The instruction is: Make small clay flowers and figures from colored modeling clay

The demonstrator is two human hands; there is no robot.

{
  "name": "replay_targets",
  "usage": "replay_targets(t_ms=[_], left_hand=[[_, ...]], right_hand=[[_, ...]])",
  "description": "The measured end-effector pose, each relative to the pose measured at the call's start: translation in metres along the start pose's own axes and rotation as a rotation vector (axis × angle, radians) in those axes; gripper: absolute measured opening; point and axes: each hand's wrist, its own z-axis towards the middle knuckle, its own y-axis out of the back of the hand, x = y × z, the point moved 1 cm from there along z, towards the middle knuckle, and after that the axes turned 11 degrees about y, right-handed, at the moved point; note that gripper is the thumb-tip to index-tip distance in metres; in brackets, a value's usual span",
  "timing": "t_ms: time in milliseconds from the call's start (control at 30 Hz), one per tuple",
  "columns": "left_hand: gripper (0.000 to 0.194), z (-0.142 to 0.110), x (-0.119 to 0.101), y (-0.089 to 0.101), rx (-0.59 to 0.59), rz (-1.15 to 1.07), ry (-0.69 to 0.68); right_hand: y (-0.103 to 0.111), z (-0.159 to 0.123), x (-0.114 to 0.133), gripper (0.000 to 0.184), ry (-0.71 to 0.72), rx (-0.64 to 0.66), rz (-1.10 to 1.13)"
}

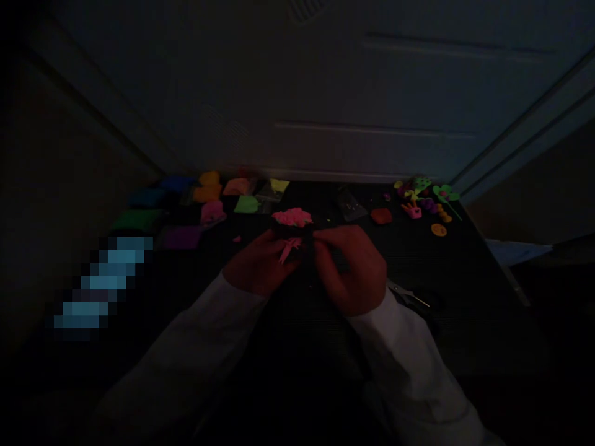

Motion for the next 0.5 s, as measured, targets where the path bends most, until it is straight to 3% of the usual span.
replay_targets(t_ms=[500], left_hand=[[0.027, 0.008, 0.002, 0.006, 0.074, -0.001, -0.076]], right_hand=[[-0.010, -0.001, 0.006, 0.010, -0.020, 0.056, 0.060]])
